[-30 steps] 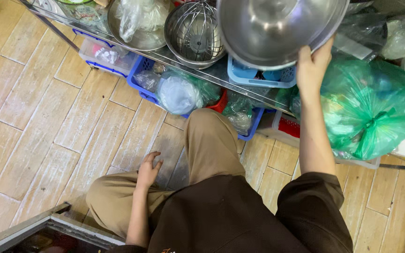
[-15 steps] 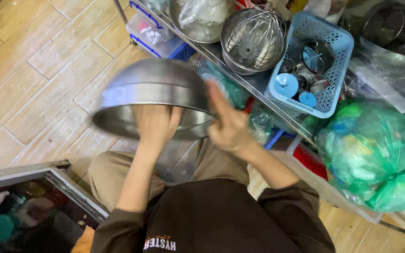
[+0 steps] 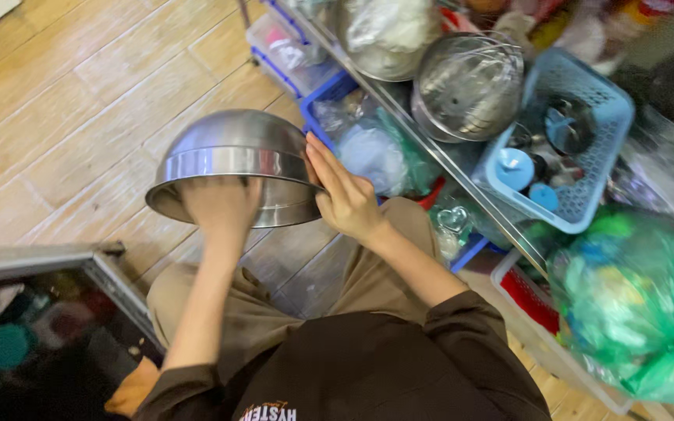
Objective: The person stirs a dark liquid in a bowl with a spoon, retrieves a metal mixing bowl from a shelf, wipes it with a cloth, and then pours red jam and pieces of white cake into the bowl, stirring them together with a spoon.
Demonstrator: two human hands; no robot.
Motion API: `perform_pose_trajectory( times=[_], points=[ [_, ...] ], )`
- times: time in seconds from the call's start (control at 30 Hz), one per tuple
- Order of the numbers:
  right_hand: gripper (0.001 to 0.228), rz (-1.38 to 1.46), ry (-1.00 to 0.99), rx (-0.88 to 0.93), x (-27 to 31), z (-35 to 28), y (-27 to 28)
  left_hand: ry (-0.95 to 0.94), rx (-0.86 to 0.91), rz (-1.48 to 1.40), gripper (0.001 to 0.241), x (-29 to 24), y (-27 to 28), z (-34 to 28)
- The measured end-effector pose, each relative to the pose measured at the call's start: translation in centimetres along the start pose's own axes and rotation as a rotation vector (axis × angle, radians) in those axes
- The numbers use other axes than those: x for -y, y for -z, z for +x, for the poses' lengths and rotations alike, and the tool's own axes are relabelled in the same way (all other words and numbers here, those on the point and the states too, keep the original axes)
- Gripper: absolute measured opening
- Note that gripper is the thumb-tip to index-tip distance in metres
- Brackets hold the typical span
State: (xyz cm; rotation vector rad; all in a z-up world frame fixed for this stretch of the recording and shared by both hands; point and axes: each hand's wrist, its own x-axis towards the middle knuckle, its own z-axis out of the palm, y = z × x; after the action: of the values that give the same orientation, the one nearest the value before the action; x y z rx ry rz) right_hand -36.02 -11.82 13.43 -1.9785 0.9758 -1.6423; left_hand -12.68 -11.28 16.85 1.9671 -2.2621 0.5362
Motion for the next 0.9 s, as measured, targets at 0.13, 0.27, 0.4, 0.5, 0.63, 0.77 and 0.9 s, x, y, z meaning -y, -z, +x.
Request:
perform_pose_trajectory(
  times=[0.13, 0.27, 0.4, 0.5, 0.63, 0.77, 0.9],
  points=[
    [0.066, -0.034, 0.123, -0.041, -1.4, 0.7, -4.9, 0.031, 0.610, -0.151, 0.047, -4.4, -2.2, -1.7],
    [0.068, 0.039, 0.071, -0.004, -3.9, 0.6, -8.7, -0.042, 0.168, -1.010, 0.056, -4.1, -0.6, -6.3],
    [0.068, 0.146, 0.140, 0.055, -4.1, -0.7, -10.9, 0.236, -0.087, -0.055, 0.056, 2.1, 0.8, -7.4],
    [0.069, 0.276, 0.190, 0.083, -2.3, -0.8, -12.9, 0.728, 0.613, -0.042, 0.036, 4.1, 1.6, -6.4],
    [0.064, 0.520, 0.171, 0.103, 0.0, 0.9, -16.1, 0.266, -0.012, -0.344, 0.071, -0.9, 1.9, -8.6],
    [0.062, 0.431, 0.234, 0.126, 0.3, 2.2, -17.4, 0.177, -0.276, -0.230, 0.064, -0.1, 4.3, -12.9],
    [0.052, 0.579, 0.255, 0.129, 1.1, 1.1, -18.1, 0.674, 0.007, 0.125, 0.038, 4.5, 5.9, -13.8]
  ],
)
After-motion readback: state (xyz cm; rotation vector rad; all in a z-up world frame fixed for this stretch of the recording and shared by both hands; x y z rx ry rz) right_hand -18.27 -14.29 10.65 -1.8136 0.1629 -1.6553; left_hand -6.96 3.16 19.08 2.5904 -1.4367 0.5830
